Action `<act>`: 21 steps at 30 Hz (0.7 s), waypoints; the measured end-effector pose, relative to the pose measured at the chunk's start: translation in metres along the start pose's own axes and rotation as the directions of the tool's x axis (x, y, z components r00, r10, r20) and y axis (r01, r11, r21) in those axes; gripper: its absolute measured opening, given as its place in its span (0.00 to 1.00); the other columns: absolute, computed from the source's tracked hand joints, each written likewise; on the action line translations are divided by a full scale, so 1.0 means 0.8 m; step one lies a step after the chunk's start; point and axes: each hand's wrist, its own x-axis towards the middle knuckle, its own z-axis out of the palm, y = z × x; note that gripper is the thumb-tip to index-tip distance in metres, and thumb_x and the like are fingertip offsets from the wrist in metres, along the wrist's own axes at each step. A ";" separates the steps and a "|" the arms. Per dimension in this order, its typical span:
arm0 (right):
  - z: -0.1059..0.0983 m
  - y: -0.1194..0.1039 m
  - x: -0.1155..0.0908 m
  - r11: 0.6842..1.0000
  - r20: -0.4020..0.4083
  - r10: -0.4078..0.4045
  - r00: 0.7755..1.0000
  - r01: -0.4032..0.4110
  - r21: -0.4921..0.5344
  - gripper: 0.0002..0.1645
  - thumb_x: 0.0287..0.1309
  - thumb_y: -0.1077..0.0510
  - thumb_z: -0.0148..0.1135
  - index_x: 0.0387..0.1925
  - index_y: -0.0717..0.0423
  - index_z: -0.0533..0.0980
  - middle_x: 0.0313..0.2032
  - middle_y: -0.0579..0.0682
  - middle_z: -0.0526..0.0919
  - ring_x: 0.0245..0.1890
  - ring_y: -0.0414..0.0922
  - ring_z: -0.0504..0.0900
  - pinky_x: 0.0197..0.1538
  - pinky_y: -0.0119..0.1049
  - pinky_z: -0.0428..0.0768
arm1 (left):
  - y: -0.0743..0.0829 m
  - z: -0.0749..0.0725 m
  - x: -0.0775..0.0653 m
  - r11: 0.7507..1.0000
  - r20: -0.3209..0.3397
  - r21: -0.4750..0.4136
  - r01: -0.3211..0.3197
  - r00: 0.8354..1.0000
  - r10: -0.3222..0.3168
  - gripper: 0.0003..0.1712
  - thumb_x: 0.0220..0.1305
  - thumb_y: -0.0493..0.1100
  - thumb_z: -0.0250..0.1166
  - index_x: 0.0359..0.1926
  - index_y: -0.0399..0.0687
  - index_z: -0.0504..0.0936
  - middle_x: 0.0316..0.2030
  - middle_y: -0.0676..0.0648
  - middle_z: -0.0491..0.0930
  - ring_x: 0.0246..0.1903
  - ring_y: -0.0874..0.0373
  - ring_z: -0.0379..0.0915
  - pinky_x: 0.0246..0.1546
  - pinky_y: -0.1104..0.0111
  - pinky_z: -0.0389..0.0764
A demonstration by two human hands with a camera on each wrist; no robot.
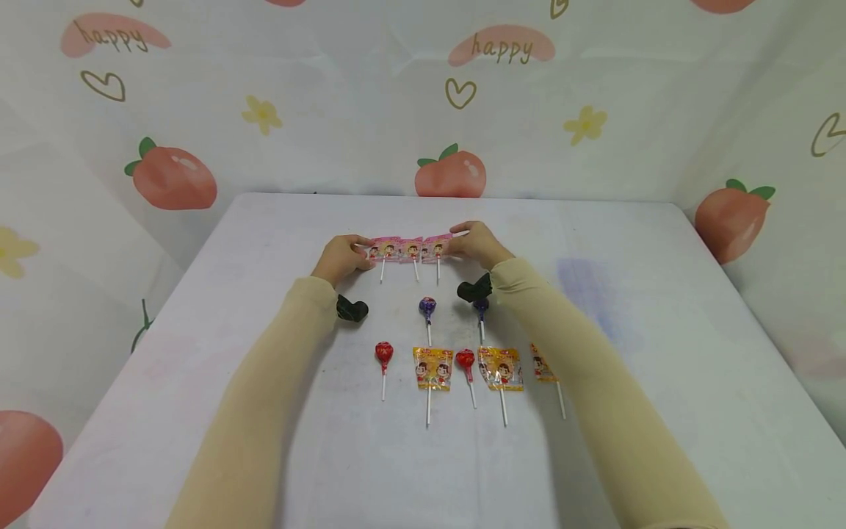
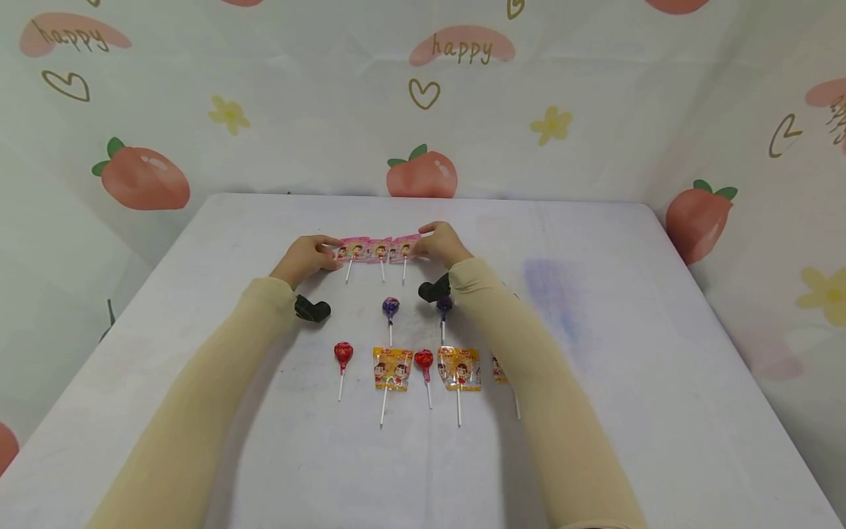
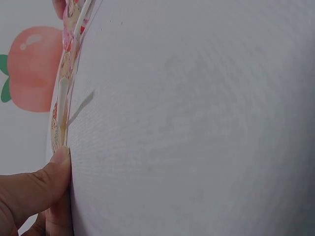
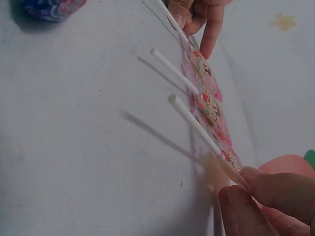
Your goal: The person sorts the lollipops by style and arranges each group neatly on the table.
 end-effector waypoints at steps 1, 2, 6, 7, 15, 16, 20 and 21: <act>-0.001 0.000 0.001 1.000 0.026 0.000 1.000 0.000 0.012 0.36 0.56 0.71 0.64 0.66 0.67 0.64 0.52 0.64 0.80 0.36 0.40 0.82 0.44 0.30 0.80 | 0.000 0.000 0.000 1.000 0.001 0.000 -0.001 1.000 0.001 0.29 0.59 0.37 0.69 0.63 0.49 0.75 0.41 0.45 0.73 0.42 0.52 0.64 0.50 0.62 0.66; -0.002 0.001 0.003 1.000 0.038 -0.003 0.999 0.003 0.002 0.36 0.55 0.71 0.64 0.66 0.66 0.64 0.52 0.63 0.80 0.36 0.40 0.82 0.45 0.31 0.79 | 0.000 0.000 -0.001 1.000 0.001 -0.004 -0.002 1.000 0.002 0.29 0.59 0.37 0.69 0.63 0.49 0.75 0.41 0.45 0.74 0.42 0.53 0.64 0.49 0.63 0.66; -0.008 0.024 0.033 0.997 0.104 -0.059 0.993 0.054 0.054 0.39 0.47 0.72 0.70 0.63 0.62 0.68 0.48 0.58 0.83 0.36 0.42 0.82 0.44 0.32 0.80 | 0.000 0.000 -0.002 1.000 -0.002 -0.010 -0.004 1.000 0.004 0.29 0.59 0.37 0.69 0.62 0.49 0.76 0.41 0.45 0.74 0.41 0.53 0.64 0.47 0.63 0.66; -0.009 0.025 0.034 0.997 0.114 -0.066 0.991 0.059 0.058 0.40 0.46 0.72 0.70 0.63 0.63 0.68 0.47 0.58 0.83 0.35 0.41 0.81 0.42 0.32 0.80 | 0.000 0.000 -0.002 1.000 -0.003 -0.013 -0.005 1.000 0.005 0.29 0.59 0.37 0.69 0.62 0.49 0.76 0.41 0.45 0.74 0.41 0.53 0.64 0.47 0.64 0.66; -0.004 0.003 0.003 0.992 0.082 0.013 0.997 -0.003 -0.128 0.42 0.54 0.75 0.61 0.69 0.69 0.57 0.53 0.63 0.74 0.31 0.37 0.76 0.39 0.28 0.78 | 0.001 0.000 -0.003 1.000 -0.003 -0.010 -0.013 1.000 0.013 0.29 0.60 0.37 0.69 0.63 0.48 0.75 0.41 0.45 0.73 0.41 0.53 0.64 0.49 0.63 0.66; -0.004 0.002 0.002 0.990 0.083 0.022 0.996 -0.010 -0.141 0.42 0.54 0.75 0.61 0.70 0.68 0.57 0.54 0.63 0.74 0.31 0.37 0.76 0.38 0.27 0.78 | 0.001 0.000 -0.003 1.000 -0.002 -0.009 -0.012 1.000 0.012 0.29 0.60 0.37 0.69 0.63 0.48 0.75 0.41 0.45 0.73 0.41 0.53 0.64 0.50 0.63 0.66; -0.005 -0.001 0.000 0.980 0.071 0.045 0.996 -0.030 -0.198 0.40 0.55 0.73 0.61 0.69 0.65 0.60 0.57 0.63 0.74 0.37 0.39 0.75 0.42 0.29 0.75 | 0.001 0.000 -0.003 1.000 0.001 -0.005 -0.006 1.000 0.006 0.29 0.60 0.38 0.68 0.63 0.48 0.75 0.42 0.44 0.73 0.42 0.53 0.64 0.50 0.63 0.66; -0.005 -0.001 -0.001 0.977 0.066 0.044 0.997 -0.029 -0.213 0.40 0.55 0.73 0.62 0.69 0.65 0.61 0.58 0.63 0.74 0.39 0.40 0.75 0.43 0.29 0.75 | 0.001 0.000 -0.003 1.000 0.002 -0.005 -0.003 1.000 0.003 0.29 0.60 0.38 0.68 0.63 0.49 0.75 0.42 0.44 0.73 0.43 0.52 0.64 0.50 0.63 0.66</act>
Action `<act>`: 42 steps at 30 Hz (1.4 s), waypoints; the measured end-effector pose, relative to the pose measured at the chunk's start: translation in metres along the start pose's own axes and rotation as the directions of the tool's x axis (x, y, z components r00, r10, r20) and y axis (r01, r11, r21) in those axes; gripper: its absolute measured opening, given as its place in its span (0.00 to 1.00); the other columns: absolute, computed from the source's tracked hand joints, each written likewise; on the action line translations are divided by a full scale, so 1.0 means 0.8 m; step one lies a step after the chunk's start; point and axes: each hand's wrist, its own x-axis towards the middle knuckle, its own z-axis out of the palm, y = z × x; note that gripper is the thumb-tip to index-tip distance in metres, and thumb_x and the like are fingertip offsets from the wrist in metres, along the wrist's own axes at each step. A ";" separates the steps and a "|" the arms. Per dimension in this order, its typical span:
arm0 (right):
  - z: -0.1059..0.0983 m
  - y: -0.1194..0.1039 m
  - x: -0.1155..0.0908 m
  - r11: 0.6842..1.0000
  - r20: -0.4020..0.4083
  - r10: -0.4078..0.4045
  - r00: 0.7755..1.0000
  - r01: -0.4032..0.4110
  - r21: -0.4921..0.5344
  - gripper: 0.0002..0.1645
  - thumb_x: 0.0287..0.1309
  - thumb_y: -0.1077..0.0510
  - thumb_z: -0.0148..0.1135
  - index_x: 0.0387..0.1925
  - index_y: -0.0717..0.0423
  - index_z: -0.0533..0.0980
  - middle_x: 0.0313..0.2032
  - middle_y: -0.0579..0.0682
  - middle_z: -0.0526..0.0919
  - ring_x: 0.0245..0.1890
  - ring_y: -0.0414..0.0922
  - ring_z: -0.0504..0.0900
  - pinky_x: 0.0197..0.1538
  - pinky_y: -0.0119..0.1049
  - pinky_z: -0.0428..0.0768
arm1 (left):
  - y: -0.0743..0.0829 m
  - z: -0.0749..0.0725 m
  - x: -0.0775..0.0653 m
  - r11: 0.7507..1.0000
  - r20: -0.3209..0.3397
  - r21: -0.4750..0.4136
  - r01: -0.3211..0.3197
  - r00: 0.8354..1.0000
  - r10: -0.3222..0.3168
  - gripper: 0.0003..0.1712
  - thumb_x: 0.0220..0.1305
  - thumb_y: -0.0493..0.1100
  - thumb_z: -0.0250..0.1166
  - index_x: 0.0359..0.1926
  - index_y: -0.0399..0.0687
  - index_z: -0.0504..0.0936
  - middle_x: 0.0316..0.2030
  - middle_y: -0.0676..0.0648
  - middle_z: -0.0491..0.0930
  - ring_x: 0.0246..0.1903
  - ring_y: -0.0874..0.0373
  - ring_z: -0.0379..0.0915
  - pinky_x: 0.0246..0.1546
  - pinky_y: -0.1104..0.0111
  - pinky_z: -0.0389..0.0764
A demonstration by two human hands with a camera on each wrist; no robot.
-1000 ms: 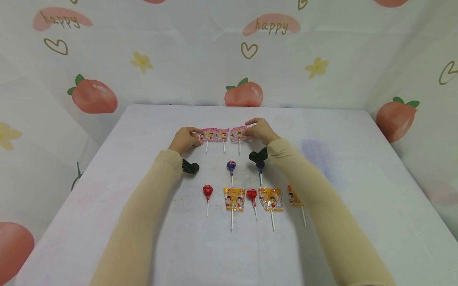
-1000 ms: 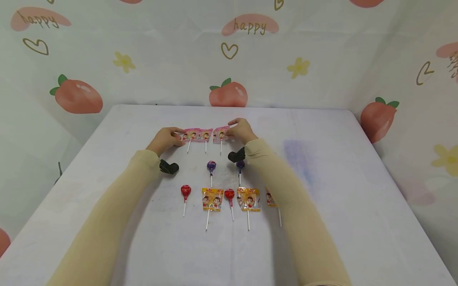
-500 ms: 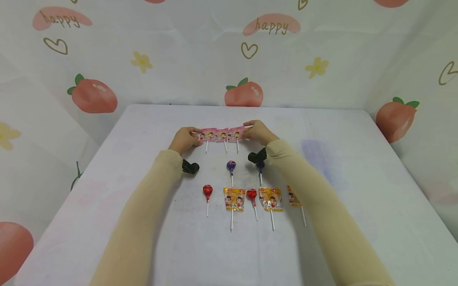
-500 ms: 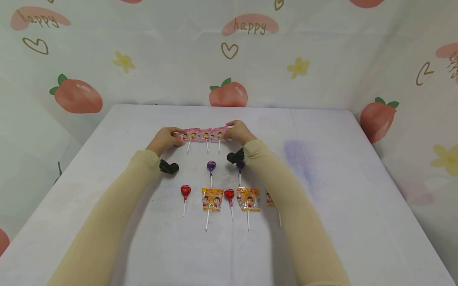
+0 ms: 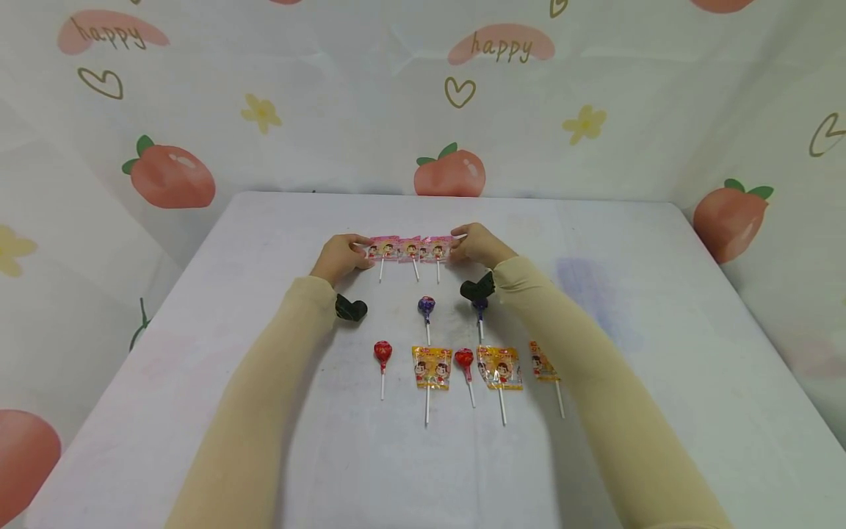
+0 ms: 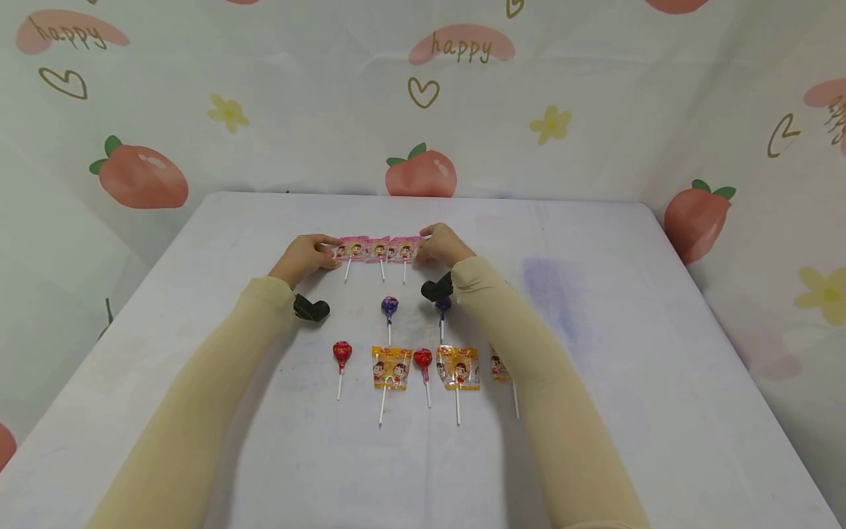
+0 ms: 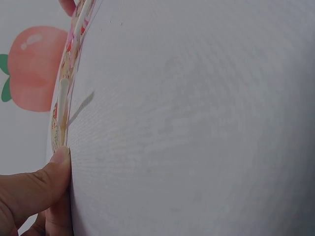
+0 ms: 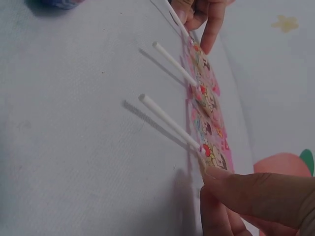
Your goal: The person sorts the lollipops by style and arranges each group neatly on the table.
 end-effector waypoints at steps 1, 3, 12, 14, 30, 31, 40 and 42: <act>0.000 0.000 0.001 1.000 -0.003 0.002 1.000 -0.002 -0.010 0.40 0.55 0.73 0.62 0.69 0.64 0.61 0.58 0.63 0.74 0.41 0.41 0.75 0.45 0.30 0.75 | 0.000 0.000 0.000 1.000 0.000 0.001 0.002 1.000 -0.002 0.29 0.60 0.38 0.68 0.63 0.49 0.75 0.42 0.44 0.73 0.43 0.52 0.64 0.50 0.63 0.66; -0.001 0.001 0.001 1.000 -0.007 0.003 1.000 -0.003 -0.022 0.39 0.54 0.73 0.63 0.68 0.65 0.62 0.59 0.63 0.75 0.44 0.43 0.75 0.48 0.32 0.75 | 0.000 -0.001 0.000 1.000 -0.002 0.003 0.002 1.000 -0.002 0.28 0.60 0.38 0.68 0.63 0.49 0.75 0.42 0.44 0.74 0.44 0.52 0.64 0.51 0.63 0.66; -0.001 -0.001 -0.002 0.997 -0.020 0.013 1.000 -0.014 -0.075 0.38 0.53 0.71 0.66 0.66 0.63 0.66 0.54 0.59 0.77 0.42 0.42 0.74 0.46 0.31 0.74 | -0.002 -0.001 0.002 1.000 -0.011 0.007 -0.001 1.000 0.001 0.29 0.60 0.40 0.69 0.63 0.50 0.76 0.42 0.45 0.74 0.41 0.54 0.64 0.43 0.67 0.66; -0.001 -0.001 -0.002 0.996 -0.025 0.019 0.999 -0.021 -0.086 0.38 0.53 0.70 0.67 0.66 0.62 0.67 0.52 0.57 0.77 0.40 0.41 0.74 0.42 0.29 0.73 | -0.002 -0.001 0.002 1.000 -0.011 0.008 0.001 1.000 -0.001 0.29 0.60 0.40 0.69 0.63 0.50 0.76 0.42 0.45 0.74 0.40 0.54 0.64 0.42 0.67 0.66; 0.000 0.002 0.000 0.997 -0.036 0.045 0.998 -0.047 -0.069 0.39 0.50 0.70 0.70 0.65 0.60 0.67 0.40 0.51 0.76 0.28 0.36 0.73 0.34 0.26 0.72 | -0.002 -0.001 0.001 1.000 0.002 0.015 -0.013 1.000 0.013 0.28 0.60 0.38 0.68 0.63 0.49 0.76 0.41 0.44 0.73 0.41 0.53 0.64 0.48 0.63 0.66; 0.000 0.002 0.000 0.996 -0.037 0.044 0.998 -0.046 -0.071 0.39 0.50 0.70 0.70 0.65 0.60 0.68 0.40 0.51 0.76 0.28 0.36 0.73 0.34 0.26 0.72 | -0.002 -0.001 0.001 1.000 0.001 0.016 -0.014 1.000 0.014 0.28 0.60 0.38 0.68 0.63 0.49 0.76 0.41 0.44 0.74 0.41 0.53 0.64 0.48 0.63 0.66; 0.002 0.002 -0.002 0.996 -0.045 0.039 0.998 -0.043 -0.078 0.40 0.49 0.70 0.70 0.65 0.60 0.68 0.41 0.52 0.77 0.28 0.36 0.73 0.34 0.26 0.72 | -0.003 0.000 0.003 1.000 0.003 0.006 -0.004 1.000 0.004 0.28 0.60 0.38 0.68 0.63 0.49 0.75 0.44 0.43 0.74 0.45 0.51 0.64 0.54 0.60 0.65; 0.002 0.002 -0.003 0.996 -0.044 0.035 0.998 -0.038 -0.079 0.40 0.49 0.70 0.70 0.65 0.60 0.68 0.42 0.52 0.77 0.28 0.36 0.73 0.34 0.26 0.72 | -0.003 0.001 0.003 1.000 -0.001 0.003 -0.002 1.000 0.002 0.28 0.60 0.38 0.68 0.62 0.49 0.76 0.44 0.43 0.74 0.44 0.51 0.64 0.54 0.60 0.66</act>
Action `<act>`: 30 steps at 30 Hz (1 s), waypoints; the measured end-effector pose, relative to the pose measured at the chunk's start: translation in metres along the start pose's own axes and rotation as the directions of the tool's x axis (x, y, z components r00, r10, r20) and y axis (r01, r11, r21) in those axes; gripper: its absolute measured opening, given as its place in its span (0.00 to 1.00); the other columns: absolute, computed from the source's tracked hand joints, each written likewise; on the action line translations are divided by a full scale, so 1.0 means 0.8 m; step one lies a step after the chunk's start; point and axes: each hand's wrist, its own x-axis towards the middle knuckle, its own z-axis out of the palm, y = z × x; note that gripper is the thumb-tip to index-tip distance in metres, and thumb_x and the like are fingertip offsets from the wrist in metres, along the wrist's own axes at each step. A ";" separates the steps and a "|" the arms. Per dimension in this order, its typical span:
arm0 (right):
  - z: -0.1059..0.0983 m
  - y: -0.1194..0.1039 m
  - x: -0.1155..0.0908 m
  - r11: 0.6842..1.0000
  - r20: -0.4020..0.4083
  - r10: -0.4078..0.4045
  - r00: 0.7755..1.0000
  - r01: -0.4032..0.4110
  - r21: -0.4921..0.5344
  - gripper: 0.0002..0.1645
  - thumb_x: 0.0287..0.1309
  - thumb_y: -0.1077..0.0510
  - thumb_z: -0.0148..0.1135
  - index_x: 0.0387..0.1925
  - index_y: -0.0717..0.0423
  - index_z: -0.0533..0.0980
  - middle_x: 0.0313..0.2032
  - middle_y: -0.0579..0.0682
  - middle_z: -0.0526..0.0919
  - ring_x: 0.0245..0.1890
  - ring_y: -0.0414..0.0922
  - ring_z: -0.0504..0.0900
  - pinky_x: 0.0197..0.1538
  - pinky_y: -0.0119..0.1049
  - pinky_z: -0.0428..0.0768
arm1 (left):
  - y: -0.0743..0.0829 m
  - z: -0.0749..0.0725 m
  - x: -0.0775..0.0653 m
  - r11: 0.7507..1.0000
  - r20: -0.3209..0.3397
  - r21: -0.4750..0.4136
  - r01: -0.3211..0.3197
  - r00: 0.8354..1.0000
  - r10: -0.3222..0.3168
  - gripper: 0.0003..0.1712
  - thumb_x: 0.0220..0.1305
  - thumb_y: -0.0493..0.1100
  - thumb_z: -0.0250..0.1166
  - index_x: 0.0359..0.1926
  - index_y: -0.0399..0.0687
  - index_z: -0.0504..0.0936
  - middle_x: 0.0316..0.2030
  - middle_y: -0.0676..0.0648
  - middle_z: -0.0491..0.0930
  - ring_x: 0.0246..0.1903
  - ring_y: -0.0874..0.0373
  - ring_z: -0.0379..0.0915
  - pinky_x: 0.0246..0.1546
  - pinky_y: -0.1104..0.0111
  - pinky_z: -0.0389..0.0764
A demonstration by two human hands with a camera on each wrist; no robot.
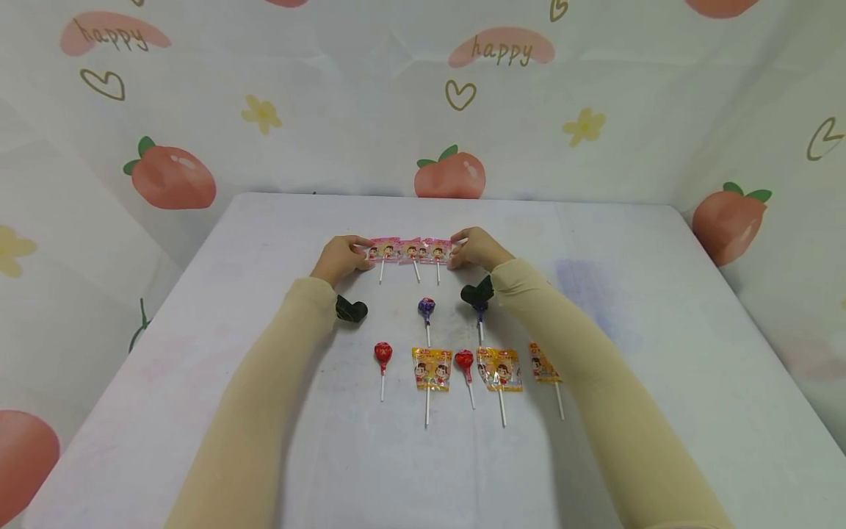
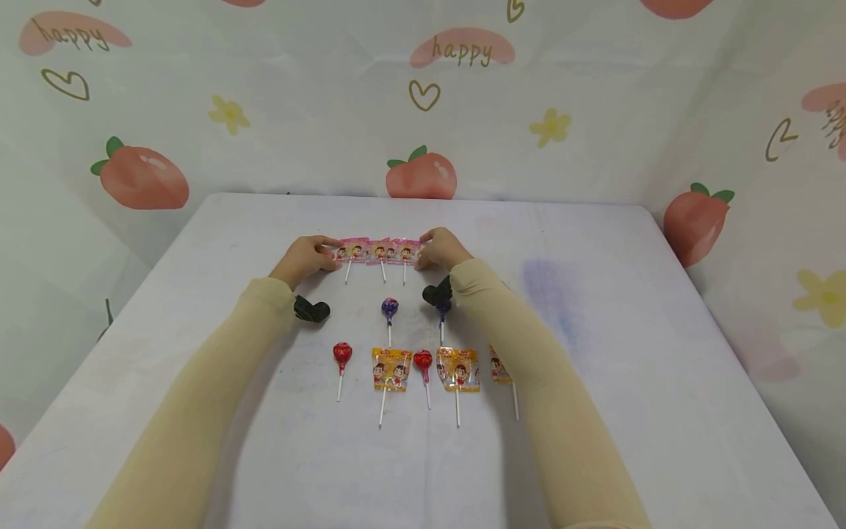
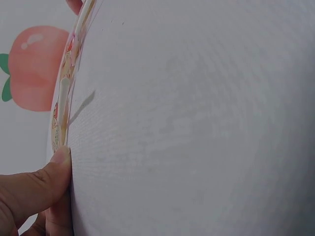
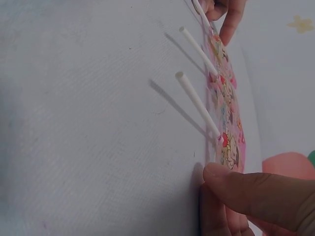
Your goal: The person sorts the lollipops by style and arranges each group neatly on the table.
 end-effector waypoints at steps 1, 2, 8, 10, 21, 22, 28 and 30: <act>0.000 0.000 0.000 1.000 0.003 -0.005 1.000 0.005 0.002 0.39 0.50 0.70 0.70 0.65 0.61 0.67 0.43 0.52 0.77 0.29 0.36 0.74 0.35 0.26 0.72 | 0.000 0.000 0.000 1.000 -0.002 0.001 -0.002 1.000 0.002 0.28 0.60 0.38 0.69 0.62 0.49 0.76 0.44 0.43 0.74 0.44 0.51 0.64 0.53 0.59 0.66; 0.000 0.001 -0.001 1.000 0.006 -0.011 1.000 0.011 0.001 0.39 0.50 0.70 0.70 0.65 0.61 0.67 0.44 0.53 0.77 0.29 0.37 0.74 0.35 0.26 0.72 | 0.000 0.001 -0.001 1.000 -0.002 0.003 -0.003 1.000 0.003 0.28 0.60 0.38 0.68 0.62 0.49 0.76 0.44 0.43 0.74 0.44 0.51 0.65 0.54 0.59 0.66; -0.008 0.007 -0.003 0.999 0.045 -0.024 0.999 0.023 0.023 0.40 0.53 0.68 0.68 0.67 0.61 0.64 0.54 0.59 0.76 0.37 0.39 0.76 0.41 0.28 0.76 | 0.001 0.001 -0.003 1.000 -0.006 0.010 -0.007 1.000 0.007 0.28 0.60 0.39 0.68 0.62 0.49 0.76 0.44 0.43 0.74 0.44 0.51 0.64 0.53 0.59 0.66; -0.014 0.007 -0.005 0.998 0.062 -0.032 0.998 0.028 0.062 0.39 0.55 0.68 0.66 0.68 0.62 0.62 0.58 0.62 0.74 0.39 0.41 0.78 0.45 0.30 0.79 | 0.001 0.001 -0.003 1.000 -0.009 0.012 -0.005 1.000 0.006 0.28 0.60 0.38 0.68 0.62 0.50 0.76 0.44 0.43 0.74 0.44 0.51 0.64 0.53 0.59 0.66; -0.056 -0.005 -0.064 0.953 0.116 -0.241 0.964 0.212 0.216 0.35 0.62 0.67 0.60 0.69 0.61 0.61 0.62 0.65 0.66 0.56 0.53 0.75 0.60 0.43 0.74 | 0.001 -0.002 -0.005 1.000 -0.011 0.015 0.000 1.000 0.000 0.28 0.60 0.39 0.68 0.63 0.50 0.76 0.44 0.43 0.74 0.44 0.51 0.64 0.52 0.60 0.66; -0.060 -0.007 -0.072 0.947 0.111 -0.262 0.959 0.233 0.220 0.34 0.62 0.66 0.60 0.68 0.60 0.61 0.61 0.64 0.66 0.57 0.53 0.74 0.60 0.42 0.74 | 0.002 -0.002 -0.005 1.000 -0.009 0.012 0.003 1.000 -0.003 0.28 0.61 0.39 0.68 0.63 0.50 0.76 0.44 0.43 0.74 0.44 0.51 0.64 0.52 0.60 0.66; -0.084 -0.010 -0.116 0.920 0.070 -0.359 0.931 0.341 0.191 0.33 0.63 0.62 0.60 0.68 0.58 0.63 0.58 0.59 0.69 0.53 0.46 0.77 0.59 0.37 0.75 | 0.002 -0.001 -0.004 1.000 -0.005 0.016 0.003 1.000 -0.002 0.28 0.61 0.40 0.68 0.63 0.50 0.75 0.44 0.43 0.75 0.43 0.51 0.64 0.52 0.60 0.66; -0.090 -0.007 -0.129 0.918 0.050 -0.374 0.926 0.362 0.161 0.32 0.63 0.59 0.61 0.68 0.56 0.64 0.58 0.57 0.70 0.52 0.44 0.78 0.58 0.37 0.75 | 0.002 -0.001 -0.003 1.000 -0.007 0.021 0.001 1.000 -0.001 0.28 0.60 0.40 0.69 0.63 0.50 0.75 0.44 0.43 0.75 0.43 0.51 0.64 0.51 0.60 0.66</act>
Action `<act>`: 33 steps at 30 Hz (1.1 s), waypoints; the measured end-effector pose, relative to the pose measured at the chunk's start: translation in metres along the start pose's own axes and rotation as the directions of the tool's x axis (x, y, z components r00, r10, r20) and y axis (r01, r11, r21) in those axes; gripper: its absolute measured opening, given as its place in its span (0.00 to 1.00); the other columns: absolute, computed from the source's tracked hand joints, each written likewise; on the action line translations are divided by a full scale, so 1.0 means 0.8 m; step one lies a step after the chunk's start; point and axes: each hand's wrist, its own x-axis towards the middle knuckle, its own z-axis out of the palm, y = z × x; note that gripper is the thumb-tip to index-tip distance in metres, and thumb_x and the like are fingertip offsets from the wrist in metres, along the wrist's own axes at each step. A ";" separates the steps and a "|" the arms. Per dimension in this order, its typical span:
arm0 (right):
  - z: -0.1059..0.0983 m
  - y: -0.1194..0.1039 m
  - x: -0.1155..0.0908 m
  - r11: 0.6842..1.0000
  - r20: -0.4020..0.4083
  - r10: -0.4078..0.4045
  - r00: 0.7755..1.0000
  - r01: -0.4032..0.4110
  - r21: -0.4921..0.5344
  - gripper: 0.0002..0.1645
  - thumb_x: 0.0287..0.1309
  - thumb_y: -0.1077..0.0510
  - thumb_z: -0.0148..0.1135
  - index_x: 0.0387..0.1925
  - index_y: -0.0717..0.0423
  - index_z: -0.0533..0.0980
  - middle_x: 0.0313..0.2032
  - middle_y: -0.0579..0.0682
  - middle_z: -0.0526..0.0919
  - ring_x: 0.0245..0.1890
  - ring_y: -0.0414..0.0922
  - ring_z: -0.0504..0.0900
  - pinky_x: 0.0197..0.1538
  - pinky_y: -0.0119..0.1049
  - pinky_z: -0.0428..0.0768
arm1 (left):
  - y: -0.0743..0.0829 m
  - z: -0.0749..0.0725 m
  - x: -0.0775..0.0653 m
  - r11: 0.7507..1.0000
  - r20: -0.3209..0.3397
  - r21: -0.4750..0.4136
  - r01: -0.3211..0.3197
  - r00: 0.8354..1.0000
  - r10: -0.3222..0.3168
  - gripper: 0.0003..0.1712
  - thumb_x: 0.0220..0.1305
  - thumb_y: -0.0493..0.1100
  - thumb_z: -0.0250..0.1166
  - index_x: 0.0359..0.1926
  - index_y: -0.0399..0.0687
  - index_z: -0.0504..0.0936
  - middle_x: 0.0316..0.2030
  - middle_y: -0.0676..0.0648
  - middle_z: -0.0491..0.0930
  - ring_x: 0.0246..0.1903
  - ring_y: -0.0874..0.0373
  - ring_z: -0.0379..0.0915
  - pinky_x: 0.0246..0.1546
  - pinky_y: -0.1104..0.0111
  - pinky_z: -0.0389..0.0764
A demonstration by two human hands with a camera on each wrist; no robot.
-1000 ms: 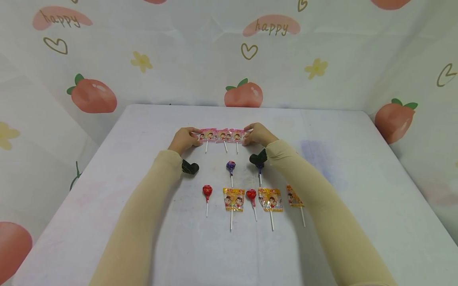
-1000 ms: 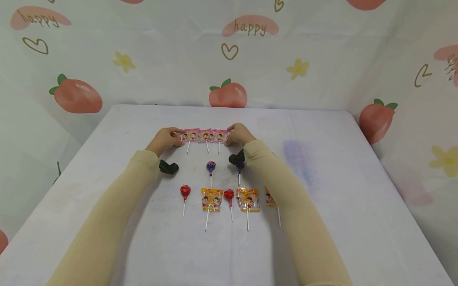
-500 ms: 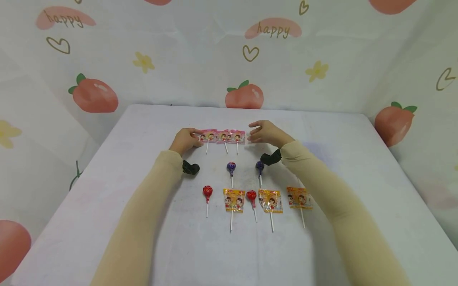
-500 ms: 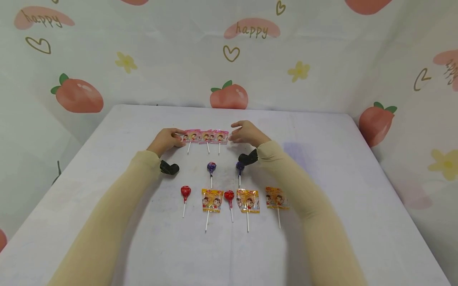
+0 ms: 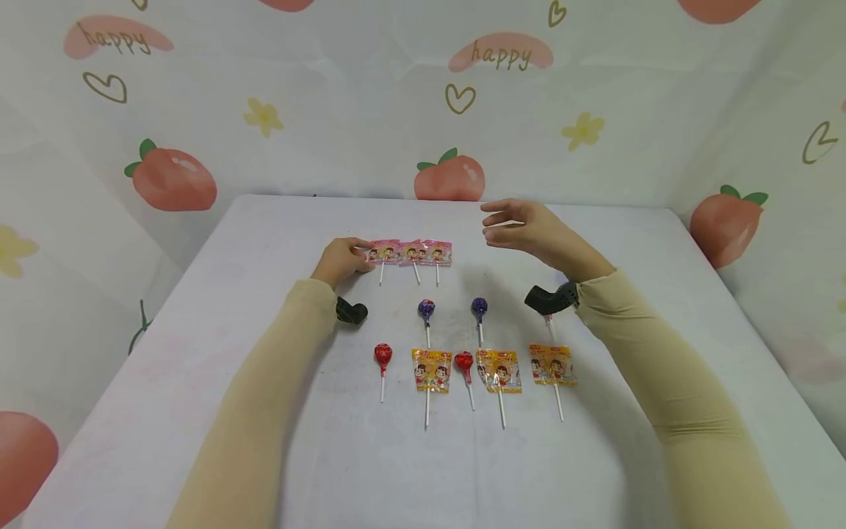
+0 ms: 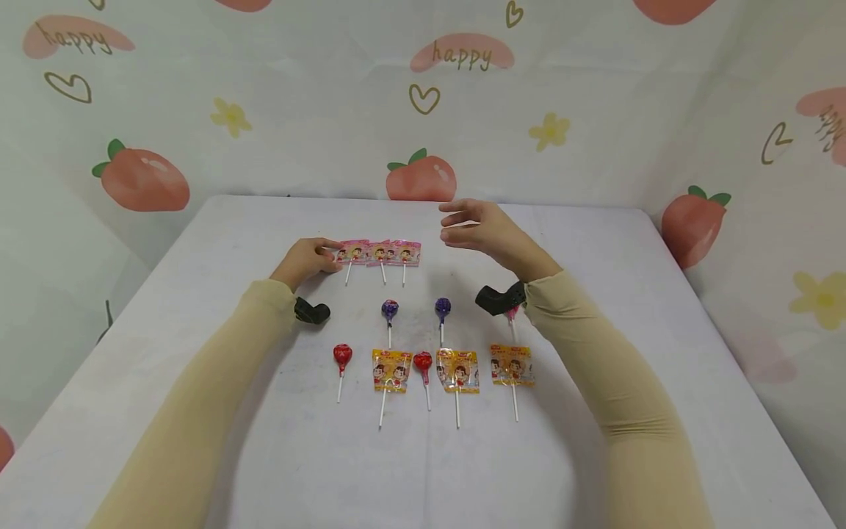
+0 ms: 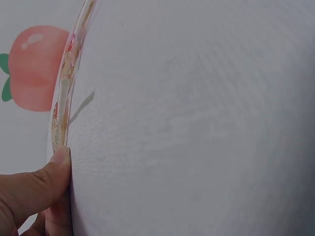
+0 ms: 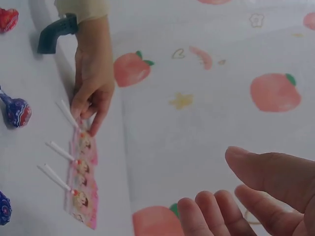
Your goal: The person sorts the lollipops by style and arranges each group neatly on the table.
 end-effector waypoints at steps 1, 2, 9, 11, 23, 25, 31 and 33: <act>-0.002 -0.001 -0.006 1.000 -0.009 -0.006 1.000 0.006 -0.006 0.32 0.63 0.58 0.62 0.67 0.55 0.65 0.58 0.56 0.70 0.52 0.44 0.78 0.59 0.37 0.75 | 0.000 0.000 0.000 1.000 -0.001 -0.001 0.002 1.000 -0.002 0.28 0.60 0.40 0.69 0.63 0.50 0.75 0.44 0.43 0.75 0.43 0.52 0.64 0.51 0.61 0.66; -0.004 -0.001 -0.013 1.000 -0.018 -0.010 1.000 0.010 -0.016 0.32 0.63 0.57 0.63 0.66 0.53 0.65 0.58 0.55 0.71 0.53 0.45 0.78 0.59 0.37 0.75 | 0.000 0.000 0.000 1.000 -0.001 0.002 0.001 1.000 -0.001 0.29 0.60 0.40 0.69 0.63 0.50 0.75 0.43 0.43 0.75 0.43 0.52 0.64 0.51 0.61 0.66; -0.014 0.005 -0.058 0.996 -0.086 -0.035 0.996 0.028 -0.083 0.31 0.62 0.52 0.64 0.65 0.50 0.68 0.57 0.52 0.74 0.58 0.45 0.76 0.59 0.36 0.74 | -0.001 0.000 0.000 1.000 -0.012 -0.001 -0.004 1.000 0.004 0.28 0.60 0.39 0.69 0.62 0.50 0.76 0.42 0.44 0.75 0.42 0.52 0.65 0.51 0.60 0.66; -0.015 0.010 -0.069 0.996 -0.103 -0.044 0.994 0.036 -0.077 0.30 0.62 0.54 0.64 0.64 0.52 0.68 0.57 0.50 0.75 0.56 0.42 0.77 0.56 0.31 0.75 | -0.001 0.000 0.000 1.000 -0.012 -0.004 -0.012 1.000 0.012 0.28 0.60 0.38 0.69 0.62 0.49 0.76 0.41 0.44 0.74 0.41 0.52 0.64 0.50 0.61 0.66; -0.008 0.072 -0.127 0.997 -0.115 -0.078 0.990 0.080 0.007 0.24 0.64 0.59 0.61 0.60 0.54 0.71 0.50 0.42 0.78 0.51 0.36 0.80 0.51 0.25 0.76 | -0.001 0.002 -0.003 0.999 -0.017 -0.016 -0.037 0.999 0.037 0.28 0.59 0.37 0.69 0.61 0.48 0.77 0.38 0.45 0.73 0.38 0.54 0.64 0.44 0.64 0.66; -0.005 0.083 -0.135 0.996 -0.105 -0.084 0.991 0.086 0.021 0.22 0.64 0.60 0.61 0.59 0.54 0.71 0.50 0.43 0.79 0.51 0.38 0.81 0.51 0.25 0.76 | 0.000 0.002 -0.003 0.999 -0.015 -0.022 -0.033 0.999 0.033 0.28 0.59 0.37 0.69 0.62 0.48 0.76 0.39 0.45 0.73 0.39 0.54 0.64 0.45 0.64 0.66; 0.004 0.107 -0.164 0.999 -0.096 -0.045 0.994 0.043 -0.023 0.26 0.62 0.59 0.62 0.59 0.64 0.69 0.52 0.49 0.81 0.50 0.37 0.80 0.50 0.26 0.76 | -0.001 0.001 -0.004 0.999 -0.006 -0.024 -0.024 1.000 0.024 0.28 0.60 0.37 0.69 0.62 0.48 0.76 0.39 0.45 0.73 0.39 0.54 0.64 0.42 0.66 0.66; 0.008 0.113 -0.173 0.998 -0.098 -0.047 0.994 0.043 -0.044 0.28 0.62 0.60 0.63 0.60 0.68 0.68 0.52 0.49 0.81 0.50 0.36 0.80 0.49 0.26 0.77 | -0.001 0.001 -0.003 0.999 -0.008 -0.024 -0.022 1.000 0.022 0.29 0.60 0.38 0.69 0.62 0.49 0.76 0.40 0.45 0.73 0.39 0.54 0.64 0.41 0.66 0.66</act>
